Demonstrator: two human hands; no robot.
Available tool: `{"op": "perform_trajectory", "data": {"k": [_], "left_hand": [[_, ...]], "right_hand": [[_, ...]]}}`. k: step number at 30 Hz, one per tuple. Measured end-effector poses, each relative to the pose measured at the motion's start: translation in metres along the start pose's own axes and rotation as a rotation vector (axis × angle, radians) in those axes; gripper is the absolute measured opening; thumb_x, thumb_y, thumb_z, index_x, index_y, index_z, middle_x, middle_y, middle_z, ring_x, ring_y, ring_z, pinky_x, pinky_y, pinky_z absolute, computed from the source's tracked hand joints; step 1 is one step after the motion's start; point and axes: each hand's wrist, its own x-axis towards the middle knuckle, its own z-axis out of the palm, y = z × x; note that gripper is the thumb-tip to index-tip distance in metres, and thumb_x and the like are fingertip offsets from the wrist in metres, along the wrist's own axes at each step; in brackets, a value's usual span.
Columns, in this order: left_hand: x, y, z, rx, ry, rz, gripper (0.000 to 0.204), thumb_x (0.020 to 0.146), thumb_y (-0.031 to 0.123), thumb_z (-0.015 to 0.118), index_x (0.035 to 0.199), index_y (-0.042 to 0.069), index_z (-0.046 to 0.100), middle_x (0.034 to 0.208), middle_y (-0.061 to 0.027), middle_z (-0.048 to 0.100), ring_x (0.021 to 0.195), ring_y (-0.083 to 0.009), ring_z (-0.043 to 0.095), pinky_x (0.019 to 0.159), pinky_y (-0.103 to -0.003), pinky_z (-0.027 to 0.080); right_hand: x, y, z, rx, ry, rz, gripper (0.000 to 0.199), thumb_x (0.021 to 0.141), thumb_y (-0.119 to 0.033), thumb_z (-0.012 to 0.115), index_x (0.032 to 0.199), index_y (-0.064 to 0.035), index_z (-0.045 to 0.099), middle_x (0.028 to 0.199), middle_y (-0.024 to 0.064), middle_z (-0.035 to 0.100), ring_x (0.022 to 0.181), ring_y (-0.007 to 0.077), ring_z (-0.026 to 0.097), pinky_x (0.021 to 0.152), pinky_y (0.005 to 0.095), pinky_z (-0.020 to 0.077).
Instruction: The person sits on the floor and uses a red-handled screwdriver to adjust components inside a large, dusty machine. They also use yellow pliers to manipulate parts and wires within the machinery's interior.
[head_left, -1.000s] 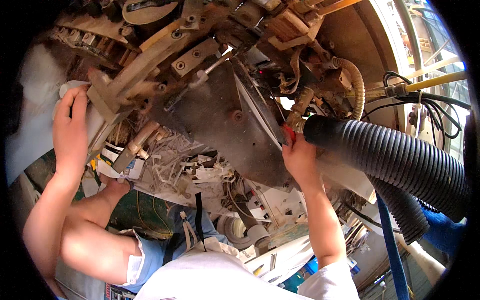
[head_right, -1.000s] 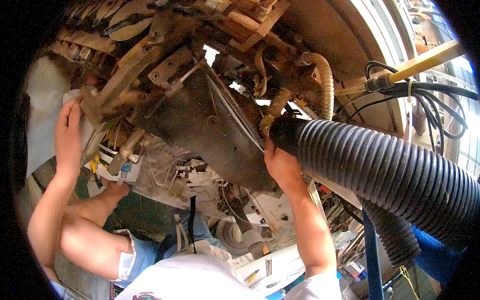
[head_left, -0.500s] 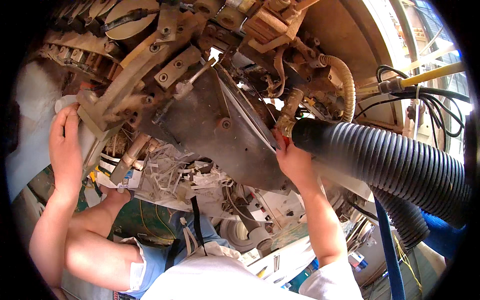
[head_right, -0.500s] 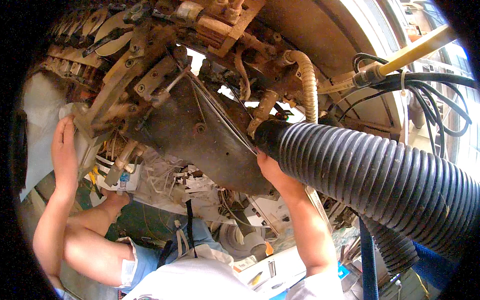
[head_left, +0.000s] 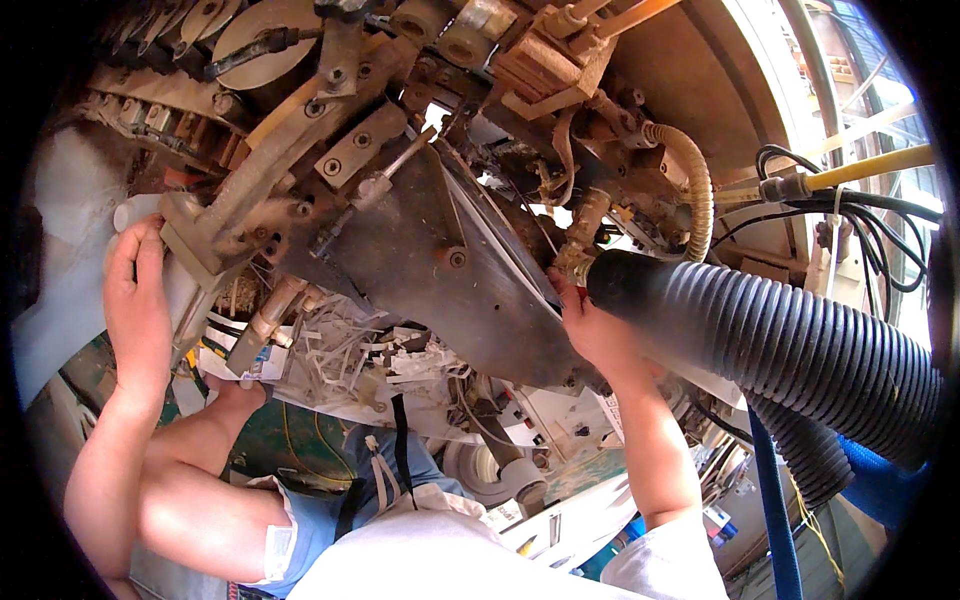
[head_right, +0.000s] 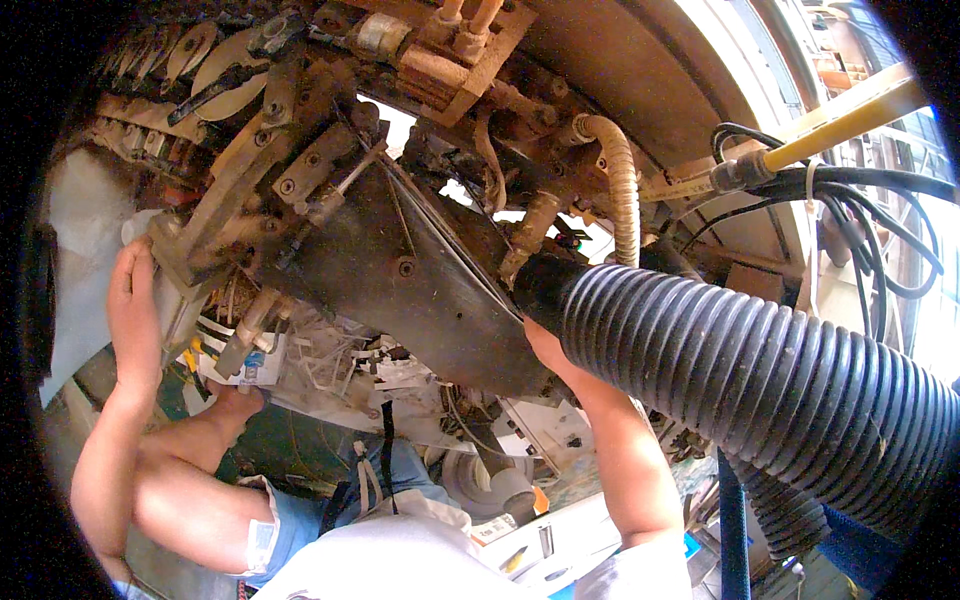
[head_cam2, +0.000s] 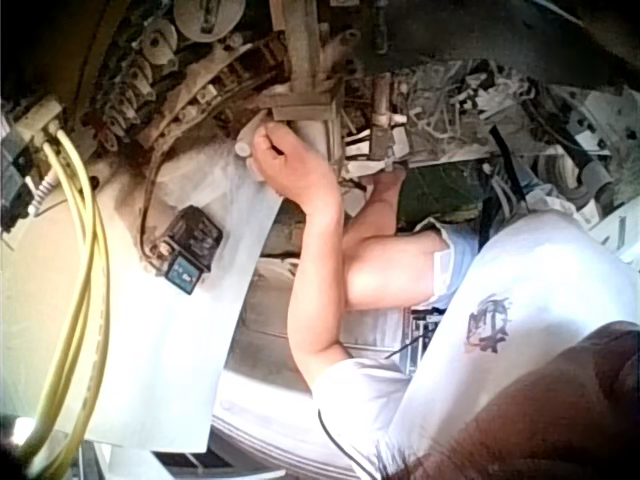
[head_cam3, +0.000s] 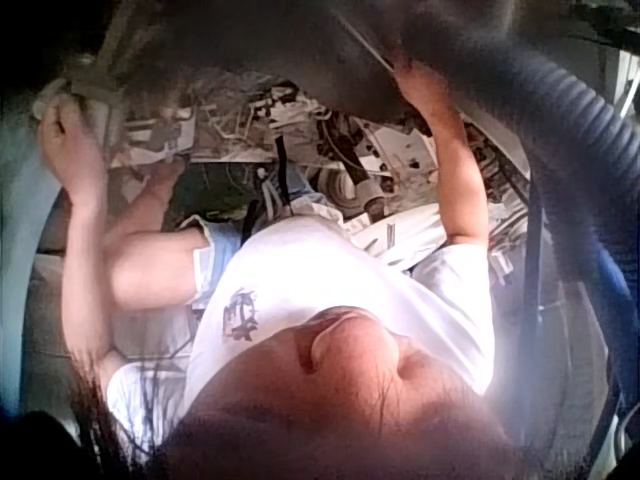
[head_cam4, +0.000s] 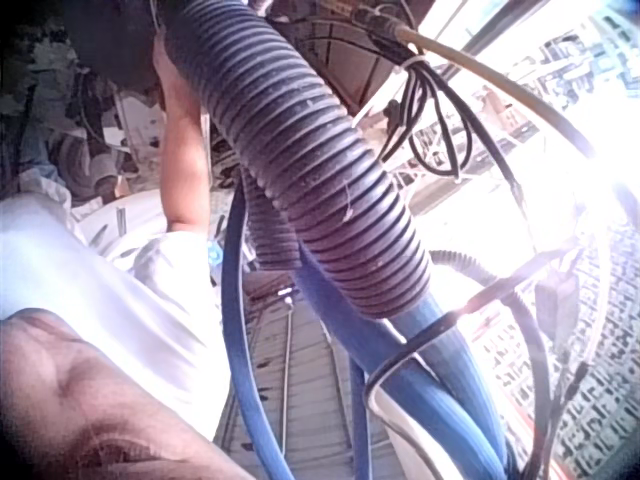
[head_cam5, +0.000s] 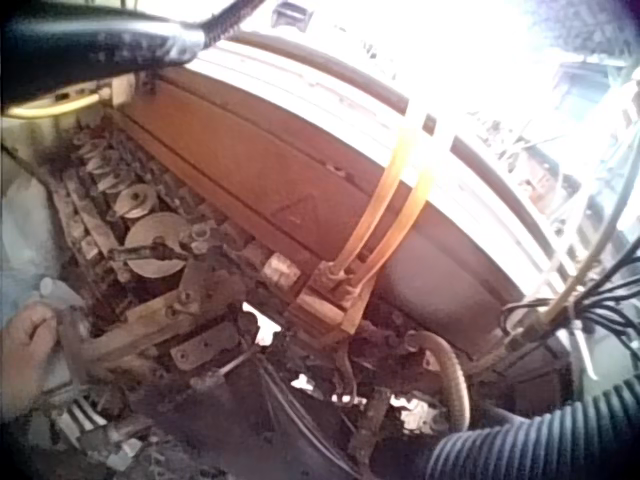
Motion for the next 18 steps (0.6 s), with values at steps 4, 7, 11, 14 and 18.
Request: {"op": "perform_trajectory", "data": {"k": [4, 7, 11, 14, 18], "left_hand": [[0.001, -0.004, -0.004, 0.031, -0.011, -0.003, 0.032, 0.109, 0.023, 0.051, 0.123, -0.001, 0.065, 0.126, -0.0110, 0.067, 0.120, -0.0212, 0.059, 0.108, -0.031, 0.040], [0.000, 0.000, -0.003, 0.019, -0.017, 0.008, 0.031, 0.109, 0.023, 0.051, 0.122, -0.002, 0.064, 0.124, -0.0095, 0.066, 0.118, -0.0193, 0.058, 0.107, -0.030, 0.039], [-0.001, -0.004, -0.001, -0.003, -0.016, 0.039, 0.030, 0.109, 0.023, 0.052, 0.121, -0.001, 0.065, 0.123, -0.0089, 0.067, 0.117, -0.0180, 0.058, 0.107, -0.030, 0.040], [-0.002, 0.001, -0.005, -0.005, 0.000, 0.040, 0.029, 0.108, 0.023, 0.052, 0.121, 0.000, 0.066, 0.124, -0.0090, 0.069, 0.118, -0.0177, 0.060, 0.106, -0.030, 0.041], [-0.003, 0.006, 0.003, 0.019, -0.008, 0.028, 0.029, 0.108, 0.023, 0.052, 0.120, 0.001, 0.066, 0.120, -0.0078, 0.070, 0.113, -0.0163, 0.060, 0.104, -0.029, 0.042]], "right_hand": [[0.003, -0.003, -0.017, -0.055, -0.028, -0.078, 0.035, 0.100, -0.042, 0.065, 0.091, -0.0092, 0.074, 0.076, 0.0102, 0.070, 0.061, 0.0312, 0.065, 0.056, 0.0439, 0.0491], [0.003, 0.005, -0.019, -0.027, 0.006, -0.124, 0.036, 0.101, -0.044, 0.063, 0.091, -0.0110, 0.073, 0.073, 0.0074, 0.068, 0.061, 0.0258, 0.064, 0.057, 0.0401, 0.0486], [0.004, 0.007, -0.022, 0.169, -0.089, 0.017, 0.041, 0.102, -0.050, 0.059, 0.088, -0.0127, 0.070, 0.067, 0.0030, 0.062, 0.059, 0.0170, 0.060, 0.058, 0.0336, 0.0467], [0.010, -0.010, -0.045, 0.601, -0.510, 0.547, 0.051, 0.104, -0.057, 0.054, 0.079, -0.0126, 0.063, 0.060, 0.0003, 0.054, 0.056, 0.0111, 0.052, 0.057, 0.0284, 0.0415], [0.028, -0.021, -0.062, 0.921, -0.769, 0.866, 0.057, 0.105, -0.058, 0.049, 0.072, -0.0127, 0.055, 0.056, -0.0015, 0.048, 0.052, 0.0100, 0.044, 0.053, 0.0273, 0.0337]]}}
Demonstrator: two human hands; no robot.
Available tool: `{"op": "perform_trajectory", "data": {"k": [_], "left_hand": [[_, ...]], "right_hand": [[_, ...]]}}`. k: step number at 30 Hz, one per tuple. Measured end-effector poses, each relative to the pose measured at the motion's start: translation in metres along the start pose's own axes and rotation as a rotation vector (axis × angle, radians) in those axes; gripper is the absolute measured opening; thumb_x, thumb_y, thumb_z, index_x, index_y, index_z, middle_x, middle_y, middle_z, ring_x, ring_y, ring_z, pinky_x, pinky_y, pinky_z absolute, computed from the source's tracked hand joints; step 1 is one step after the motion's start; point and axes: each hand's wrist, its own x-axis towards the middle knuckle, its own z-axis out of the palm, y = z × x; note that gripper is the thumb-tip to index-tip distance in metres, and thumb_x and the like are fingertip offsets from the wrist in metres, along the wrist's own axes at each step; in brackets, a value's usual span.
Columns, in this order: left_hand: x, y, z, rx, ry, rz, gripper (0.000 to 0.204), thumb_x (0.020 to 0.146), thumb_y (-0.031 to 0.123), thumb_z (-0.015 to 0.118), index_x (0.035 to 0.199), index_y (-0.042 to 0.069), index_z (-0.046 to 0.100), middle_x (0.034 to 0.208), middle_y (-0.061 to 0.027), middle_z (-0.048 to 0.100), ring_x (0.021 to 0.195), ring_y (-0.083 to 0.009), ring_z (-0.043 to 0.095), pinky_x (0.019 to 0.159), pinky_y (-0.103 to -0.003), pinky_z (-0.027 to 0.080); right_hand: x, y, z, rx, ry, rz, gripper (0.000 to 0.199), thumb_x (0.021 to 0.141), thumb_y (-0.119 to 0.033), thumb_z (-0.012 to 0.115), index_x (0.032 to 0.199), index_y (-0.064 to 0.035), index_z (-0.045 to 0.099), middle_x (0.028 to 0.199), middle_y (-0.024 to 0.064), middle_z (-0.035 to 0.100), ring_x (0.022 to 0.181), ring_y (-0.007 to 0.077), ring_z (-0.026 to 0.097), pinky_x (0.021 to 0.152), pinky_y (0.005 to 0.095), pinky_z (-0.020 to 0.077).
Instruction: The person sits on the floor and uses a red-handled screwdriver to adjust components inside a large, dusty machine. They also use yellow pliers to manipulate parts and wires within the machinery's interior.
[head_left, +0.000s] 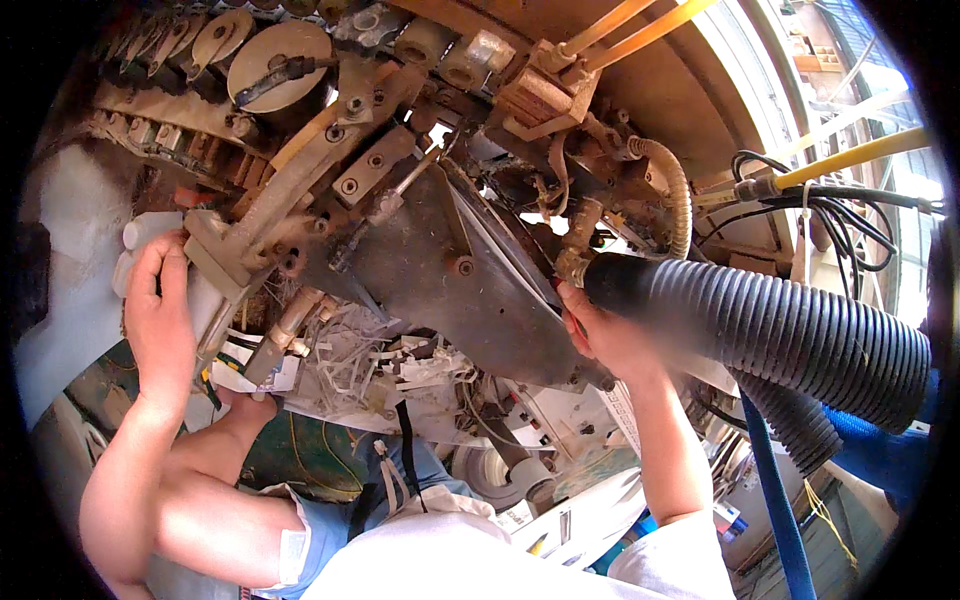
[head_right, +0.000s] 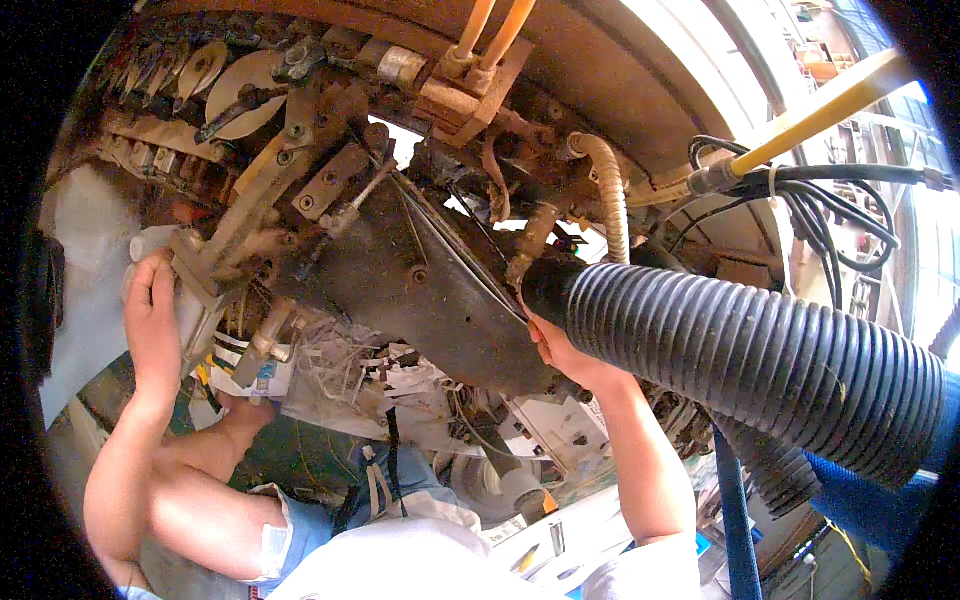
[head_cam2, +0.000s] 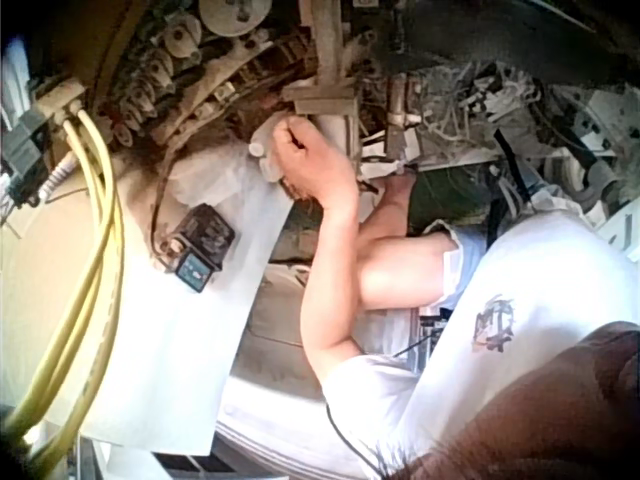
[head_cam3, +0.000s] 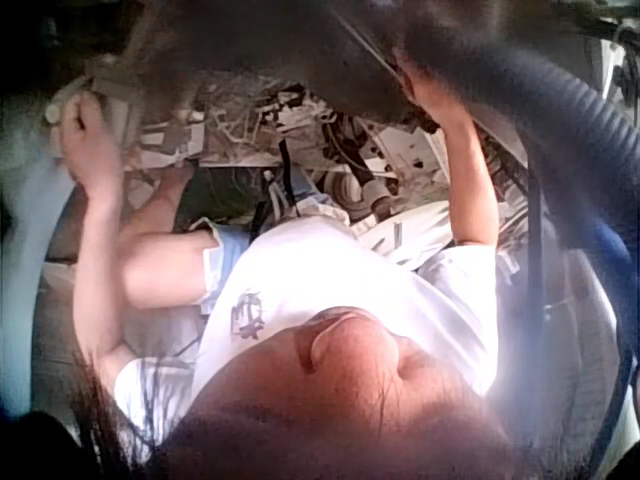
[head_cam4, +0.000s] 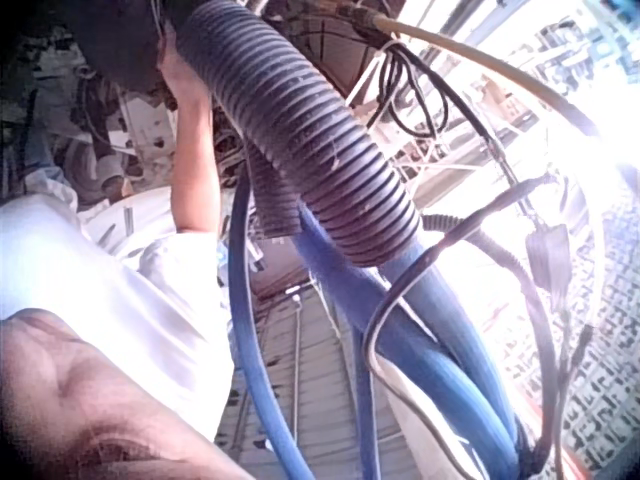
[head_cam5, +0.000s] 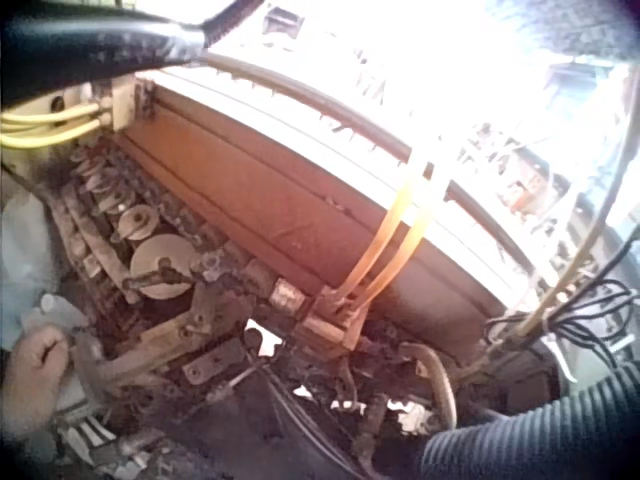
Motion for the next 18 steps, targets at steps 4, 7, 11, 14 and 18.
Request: {"op": "perform_trajectory", "data": {"k": [4, 7, 11, 14, 18], "left_hand": [[-0.001, 0.001, -0.006, 0.011, -0.015, -0.016, 0.028, 0.108, 0.023, 0.052, 0.119, 0.001, 0.065, 0.117, -0.0080, 0.070, 0.110, -0.0163, 0.061, 0.102, -0.030, 0.043], [-0.001, 0.001, -0.005, 0.030, -0.011, -0.018, 0.027, 0.108, 0.022, 0.051, 0.118, 0.000, 0.065, 0.115, -0.0085, 0.070, 0.108, -0.0165, 0.061, 0.100, -0.030, 0.044], [0.000, 0.000, -0.007, -0.014, -0.041, 0.033, 0.026, 0.108, 0.020, 0.051, 0.117, 0.000, 0.064, 0.112, -0.0089, 0.069, 0.107, -0.0173, 0.061, 0.099, -0.030, 0.044], [-0.001, 0.005, -0.006, -0.005, -0.042, 0.062, 0.024, 0.108, 0.019, 0.050, 0.116, 0.000, 0.064, 0.112, -0.0099, 0.068, 0.106, -0.0190, 0.061, 0.099, -0.031, 0.044], [0.000, 0.010, -0.009, -0.019, -0.071, 0.062, 0.024, 0.108, 0.017, 0.050, 0.116, 0.000, 0.064, 0.113, -0.0125, 0.067, 0.107, -0.0244, 0.061, 0.100, -0.034, 0.044]], "right_hand": [[-0.003, 0.000, -0.004, 0.192, -0.019, -0.124, 0.047, 0.106, -0.047, 0.055, 0.075, -0.0110, 0.055, 0.060, 0.0001, 0.051, 0.045, 0.0118, 0.042, 0.046, 0.0290, 0.0287], [-0.004, 0.001, -0.005, 0.344, -0.056, -0.132, 0.038, 0.104, -0.041, 0.060, 0.083, -0.0090, 0.058, 0.064, 0.0028, 0.055, 0.041, 0.0134, 0.042, 0.042, 0.0290, 0.0287], [-0.010, -0.006, -0.009, 0.512, -0.147, -0.053, 0.028, 0.103, -0.034, 0.061, 0.098, -0.0062, 0.061, 0.069, 0.0051, 0.058, 0.043, 0.0142, 0.045, 0.041, 0.0278, 0.0317], [-0.020, -0.001, -0.009, 0.443, -0.173, -0.031, 0.024, 0.103, -0.027, 0.059, 0.107, -0.0040, 0.059, 0.068, 0.0053, 0.056, 0.045, 0.0131, 0.046, 0.041, 0.0267, 0.0320], [-0.064, -0.001, -0.006, 0.513, -0.104, -0.062, 0.023, 0.104, -0.023, 0.056, 0.111, -0.0024, 0.060, 0.080, 0.0074, 0.061, 0.048, 0.0113, 0.048, 0.040, 0.0261, 0.0312]]}}
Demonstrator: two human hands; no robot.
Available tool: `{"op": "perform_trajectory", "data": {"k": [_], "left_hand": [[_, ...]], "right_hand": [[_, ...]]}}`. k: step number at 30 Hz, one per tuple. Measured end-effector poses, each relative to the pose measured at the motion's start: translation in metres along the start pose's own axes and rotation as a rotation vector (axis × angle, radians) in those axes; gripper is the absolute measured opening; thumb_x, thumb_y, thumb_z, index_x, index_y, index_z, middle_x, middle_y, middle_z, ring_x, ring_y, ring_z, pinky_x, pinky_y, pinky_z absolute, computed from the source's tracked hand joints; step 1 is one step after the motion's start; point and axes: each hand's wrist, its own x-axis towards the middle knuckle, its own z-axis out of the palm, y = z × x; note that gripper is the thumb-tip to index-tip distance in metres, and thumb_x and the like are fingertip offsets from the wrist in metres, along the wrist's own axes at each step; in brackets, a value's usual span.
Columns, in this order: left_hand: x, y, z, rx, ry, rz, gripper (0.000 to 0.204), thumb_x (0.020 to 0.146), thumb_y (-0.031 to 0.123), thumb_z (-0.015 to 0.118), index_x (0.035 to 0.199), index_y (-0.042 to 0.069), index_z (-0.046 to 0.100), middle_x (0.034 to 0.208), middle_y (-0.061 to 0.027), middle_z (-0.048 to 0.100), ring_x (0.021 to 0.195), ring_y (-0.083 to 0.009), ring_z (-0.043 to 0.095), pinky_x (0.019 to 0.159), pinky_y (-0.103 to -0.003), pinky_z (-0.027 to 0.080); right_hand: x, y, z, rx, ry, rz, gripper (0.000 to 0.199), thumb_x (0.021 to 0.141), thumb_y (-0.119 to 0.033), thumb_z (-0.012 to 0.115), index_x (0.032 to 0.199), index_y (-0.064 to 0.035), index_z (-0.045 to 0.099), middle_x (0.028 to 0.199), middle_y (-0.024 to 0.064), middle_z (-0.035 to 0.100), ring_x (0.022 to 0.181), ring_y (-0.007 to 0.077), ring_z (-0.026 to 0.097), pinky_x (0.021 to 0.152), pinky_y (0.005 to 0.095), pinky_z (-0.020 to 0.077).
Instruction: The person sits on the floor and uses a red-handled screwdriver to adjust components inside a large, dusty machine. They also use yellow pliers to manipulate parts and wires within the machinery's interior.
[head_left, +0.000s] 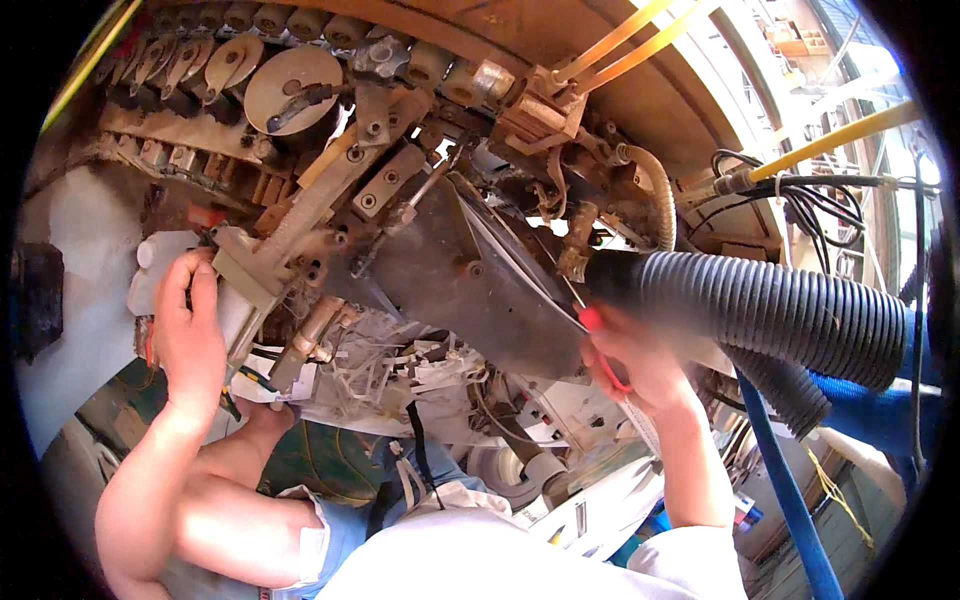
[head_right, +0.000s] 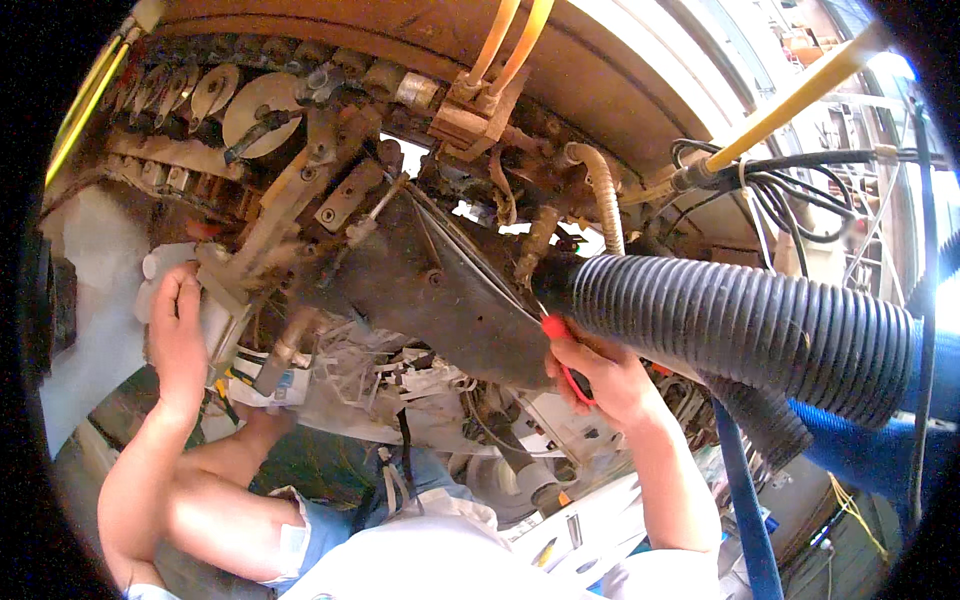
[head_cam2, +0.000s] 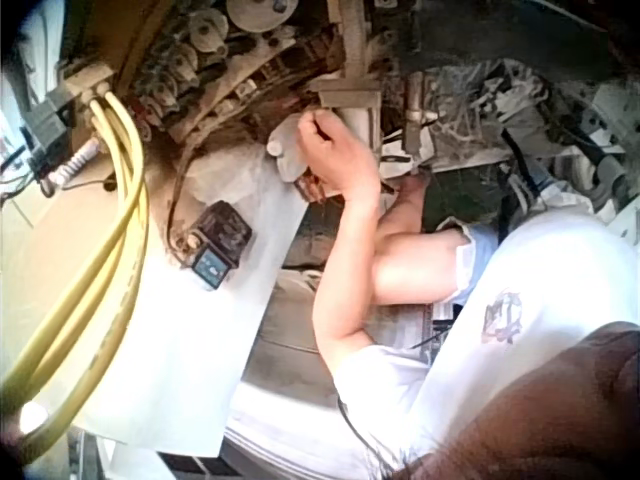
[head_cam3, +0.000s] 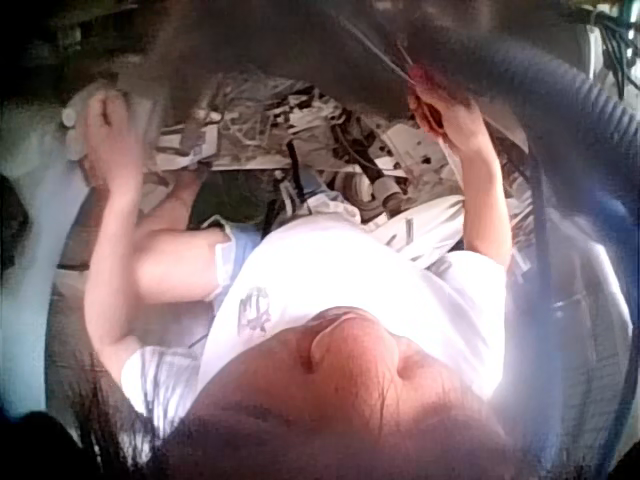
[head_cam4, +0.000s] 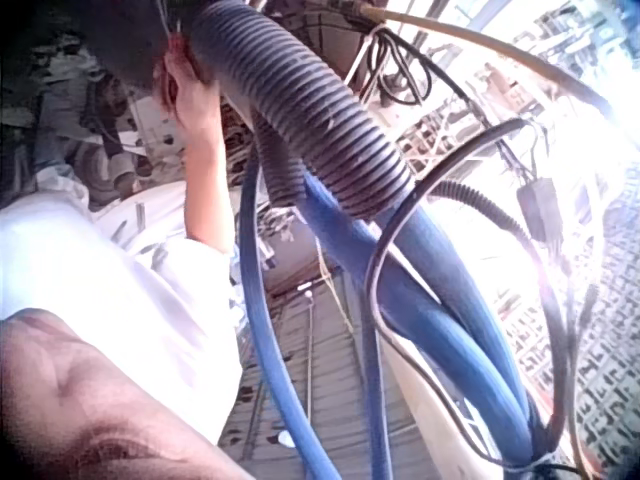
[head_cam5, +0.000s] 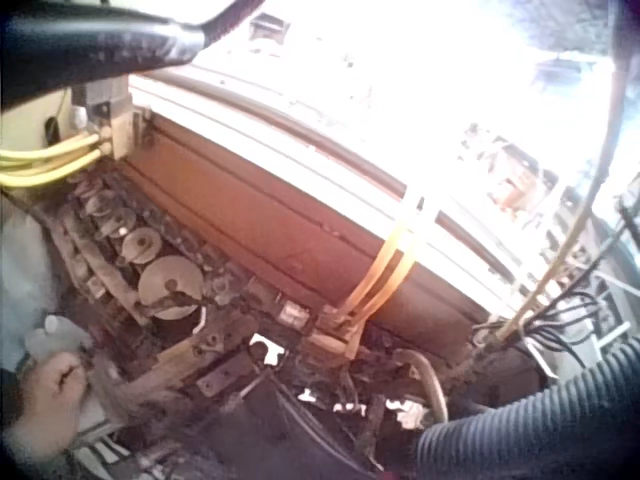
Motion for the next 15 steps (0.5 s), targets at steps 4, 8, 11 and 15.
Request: {"op": "perform_trajectory", "data": {"k": [4, 8, 11, 15], "left_hand": [[-0.001, 0.004, -0.006, 0.078, -0.030, 0.026, 0.025, 0.106, 0.019, 0.052, 0.117, 0.000, 0.064, 0.116, -0.0173, 0.065, 0.111, -0.0333, 0.060, 0.100, -0.040, 0.045], [0.004, -0.008, -0.011, 0.214, -0.122, 0.208, 0.027, 0.103, 0.019, 0.053, 0.122, 0.001, 0.063, 0.115, -0.0219, 0.063, 0.111, -0.0416, 0.059, 0.097, -0.047, 0.045], [0.009, -0.005, -0.021, 0.225, -0.181, 0.287, 0.028, 0.102, 0.019, 0.054, 0.123, 0.001, 0.062, 0.115, -0.0233, 0.063, 0.111, -0.0448, 0.058, 0.095, -0.050, 0.046], [0.015, -0.005, -0.023, 0.220, -0.265, 0.289, 0.029, 0.101, 0.019, 0.056, 0.121, -0.002, 0.060, 0.117, -0.0259, 0.063, 0.110, -0.0467, 0.058, 0.095, -0.051, 0.046]], "right_hand": [[-0.059, -0.007, 0.008, 0.082, 0.160, 0.068, 0.038, 0.104, -0.021, 0.057, 0.135, 0.0017, 0.054, 0.088, 0.0062, 0.062, 0.052, 0.0091, 0.049, 0.043, 0.0244, 0.0322], [-0.115, -0.009, 0.017, 0.097, 0.225, 0.094, 0.039, 0.101, -0.019, 0.059, 0.133, 0.0026, 0.055, 0.085, 0.0055, 0.062, 0.052, 0.0087, 0.049, 0.044, 0.0237, 0.0338], [-0.141, -0.007, 0.027, 0.081, 0.234, 0.094, 0.040, 0.096, -0.014, 0.063, 0.132, 0.0033, 0.056, 0.084, 0.0048, 0.062, 0.052, 0.0078, 0.049, 0.045, 0.0234, 0.0357], [-0.163, 0.001, 0.036, -0.114, 0.388, 0.100, 0.040, 0.092, -0.009, 0.066, 0.128, 0.0054, 0.056, 0.080, 0.0037, 0.063, 0.054, 0.0060, 0.051, 0.047, 0.0223, 0.0382]]}}
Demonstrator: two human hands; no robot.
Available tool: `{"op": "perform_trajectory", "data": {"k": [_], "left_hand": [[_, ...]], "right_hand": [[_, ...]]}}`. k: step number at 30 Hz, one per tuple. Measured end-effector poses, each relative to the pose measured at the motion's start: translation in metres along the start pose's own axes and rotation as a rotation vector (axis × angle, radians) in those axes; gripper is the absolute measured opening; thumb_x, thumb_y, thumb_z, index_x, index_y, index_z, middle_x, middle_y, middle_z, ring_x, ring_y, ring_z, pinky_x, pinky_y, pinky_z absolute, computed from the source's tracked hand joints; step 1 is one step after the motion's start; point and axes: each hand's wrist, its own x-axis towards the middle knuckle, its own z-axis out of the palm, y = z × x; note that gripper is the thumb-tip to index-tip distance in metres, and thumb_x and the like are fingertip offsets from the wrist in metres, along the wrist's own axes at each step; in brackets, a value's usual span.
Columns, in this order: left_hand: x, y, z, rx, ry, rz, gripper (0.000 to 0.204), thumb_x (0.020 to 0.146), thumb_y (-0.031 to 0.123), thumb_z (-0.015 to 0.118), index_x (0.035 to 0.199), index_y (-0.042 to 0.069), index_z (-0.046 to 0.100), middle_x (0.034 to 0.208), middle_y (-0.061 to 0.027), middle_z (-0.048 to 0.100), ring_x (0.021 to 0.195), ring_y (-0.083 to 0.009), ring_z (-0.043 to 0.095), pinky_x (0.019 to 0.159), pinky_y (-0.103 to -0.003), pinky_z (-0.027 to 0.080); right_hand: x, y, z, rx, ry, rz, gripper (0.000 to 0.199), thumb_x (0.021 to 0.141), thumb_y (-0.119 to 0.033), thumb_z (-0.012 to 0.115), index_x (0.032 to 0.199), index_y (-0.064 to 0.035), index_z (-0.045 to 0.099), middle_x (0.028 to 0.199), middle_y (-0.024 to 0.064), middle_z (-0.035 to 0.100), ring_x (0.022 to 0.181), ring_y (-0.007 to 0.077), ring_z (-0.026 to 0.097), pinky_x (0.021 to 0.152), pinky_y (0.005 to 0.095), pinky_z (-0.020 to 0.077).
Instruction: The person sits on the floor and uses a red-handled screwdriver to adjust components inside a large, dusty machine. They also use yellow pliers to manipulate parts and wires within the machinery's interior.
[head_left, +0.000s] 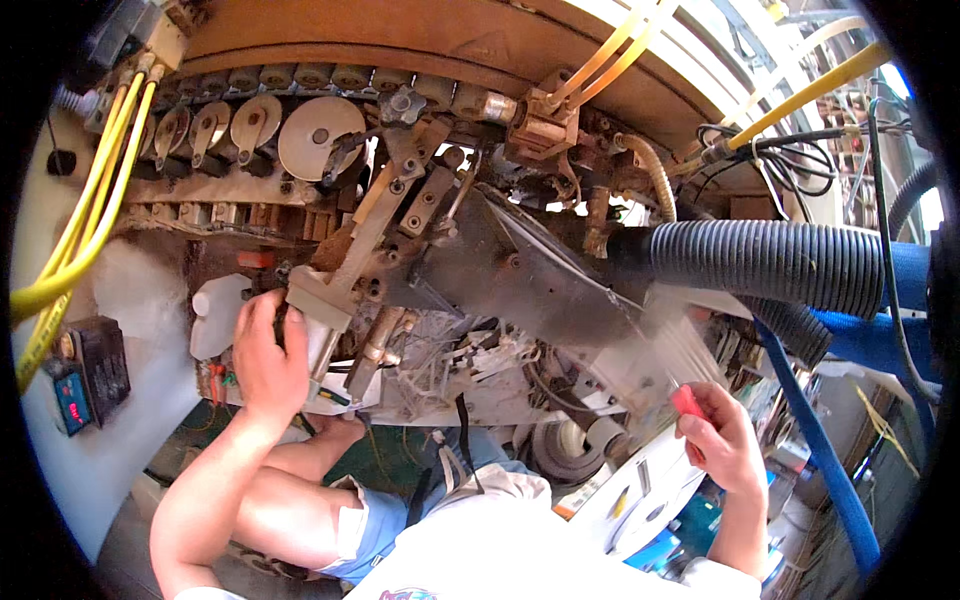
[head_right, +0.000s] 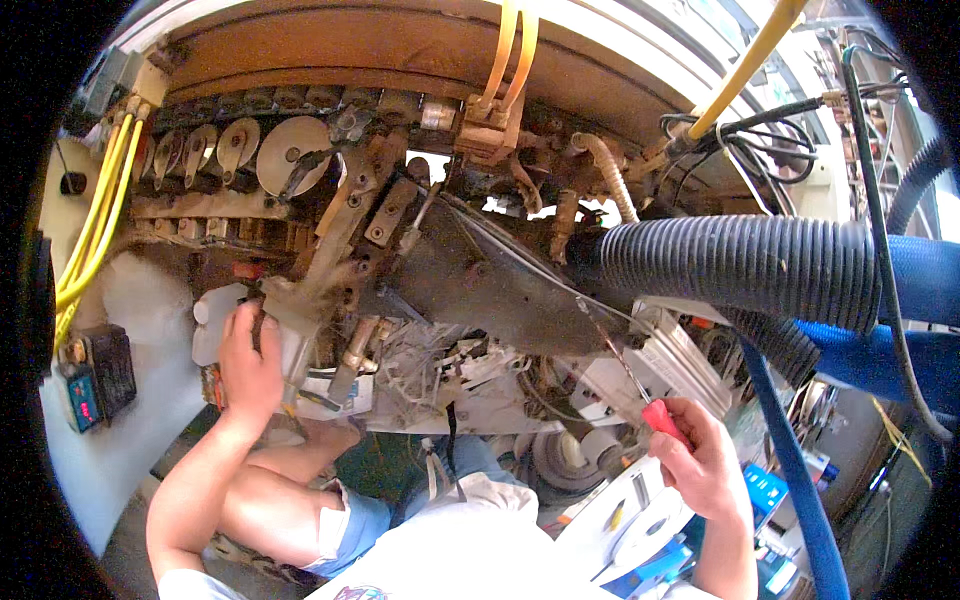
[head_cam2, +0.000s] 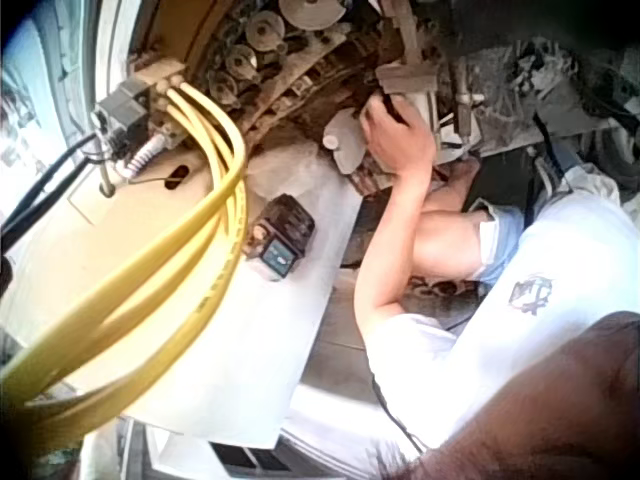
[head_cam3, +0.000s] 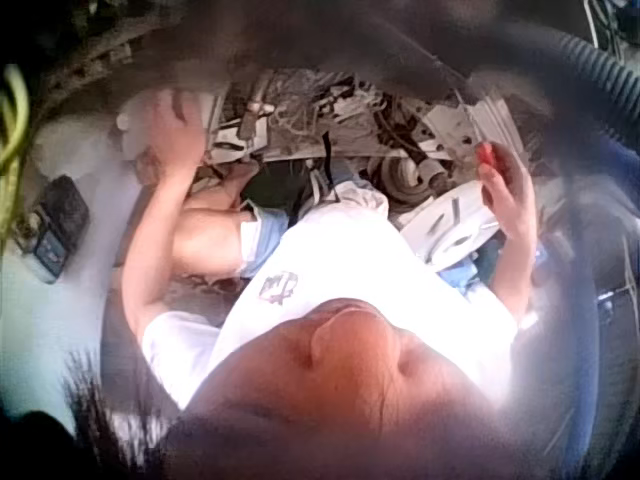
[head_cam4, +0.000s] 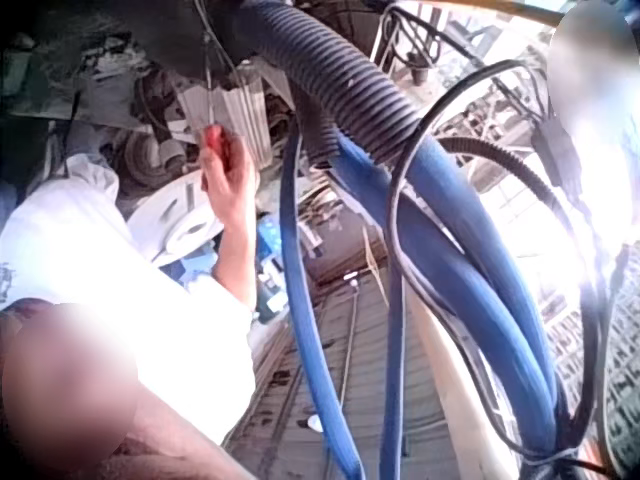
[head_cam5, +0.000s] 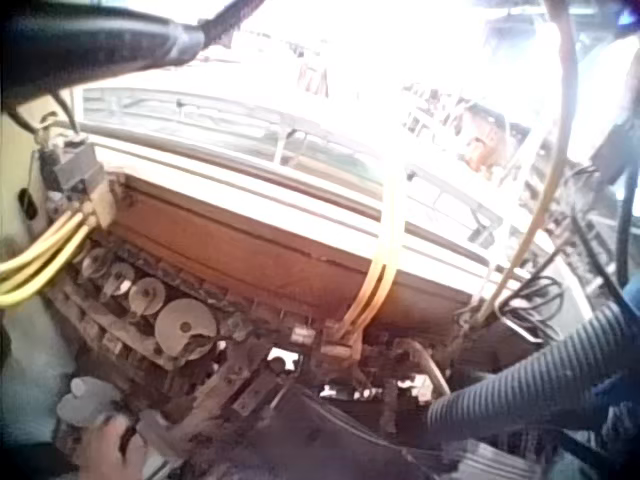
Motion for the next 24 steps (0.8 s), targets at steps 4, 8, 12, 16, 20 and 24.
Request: {"op": "perform_trajectory", "data": {"k": [4, 8, 12, 16, 20, 24], "left_hand": [[-0.003, -0.006, 0.007, 0.010, -0.022, 0.055, 0.029, 0.100, 0.019, 0.057, 0.120, -0.002, 0.060, 0.116, -0.0254, 0.063, 0.111, -0.0466, 0.058, 0.095, -0.052, 0.045], [-0.005, -0.017, 0.004, 0.060, 0.038, 0.062, 0.031, 0.099, 0.022, 0.059, 0.120, -0.001, 0.060, 0.117, -0.0249, 0.064, 0.113, -0.0456, 0.058, 0.098, -0.052, 0.044], [-0.004, -0.011, 0.006, 0.007, 0.074, 0.127, 0.033, 0.099, 0.023, 0.061, 0.121, -0.001, 0.060, 0.117, -0.0239, 0.065, 0.115, -0.0437, 0.058, 0.099, -0.052, 0.043], [-0.005, -0.017, 0.000, -0.004, 0.039, 0.151, 0.034, 0.098, 0.024, 0.063, 0.120, -0.001, 0.060, 0.116, -0.0232, 0.065, 0.115, -0.0431, 0.058, 0.098, -0.052, 0.044], [-0.001, -0.015, 0.002, -0.033, 0.027, 0.178, 0.034, 0.096, 0.026, 0.065, 0.117, -0.001, 0.061, 0.115, -0.0222, 0.067, 0.114, -0.0419, 0.059, 0.098, -0.050, 0.044], [0.000, -0.018, 0.001, -0.104, 0.096, 0.175, 0.029, 0.096, 0.024, 0.065, 0.113, 0.001, 0.064, 0.114, -0.0216, 0.068, 0.111, -0.0421, 0.061, 0.095, -0.050, 0.047]], "right_hand": [[-0.024, -0.019, 0.029, 0.304, -0.115, -0.105, 0.044, 0.095, -0.018, 0.068, 0.130, 0.0064, 0.059, 0.086, 0.0087, 0.068, 0.054, 0.0062, 0.051, 0.045, 0.0219, 0.0356], [0.018, -0.060, 0.098, 0.279, -0.092, -0.120, 0.044, 0.104, -0.028, 0.059, 0.142, -0.0045, 0.058, 0.086, 0.0014, 0.063, 0.058, 0.0036, 0.050, 0.048, 0.0206, 0.0361], [0.045, -0.079, 0.126, 0.344, -0.057, -0.092, 0.048, 0.096, -0.017, 0.061, 0.141, -0.0030, 0.053, 0.083, 0.0012, 0.058, 0.054, 0.0069, 0.048, 0.044, 0.0228, 0.0340], [0.063, -0.087, 0.148, 0.289, -0.010, -0.076, 0.049, 0.099, -0.021, 0.060, 0.143, -0.0011, 0.052, 0.092, 0.0075, 0.065, 0.053, 0.0096, 0.049, 0.042, 0.0268, 0.0367], [0.086, -0.111, 0.147, 0.148, -0.006, -0.065, 0.047, 0.105, -0.031, 0.057, 0.140, 0.0003, 0.056, 0.093, 0.0085, 0.065, 0.052, 0.0114, 0.049, 0.042, 0.0287, 0.0378], [0.096, -0.125, 0.152, 0.085, 0.026, -0.006, 0.036, 0.104, -0.028, 0.056, 0.124, 0.0012, 0.060, 0.090, 0.0075, 0.061, 0.054, 0.0138, 0.045, 0.045, 0.0326, 0.0365]]}}
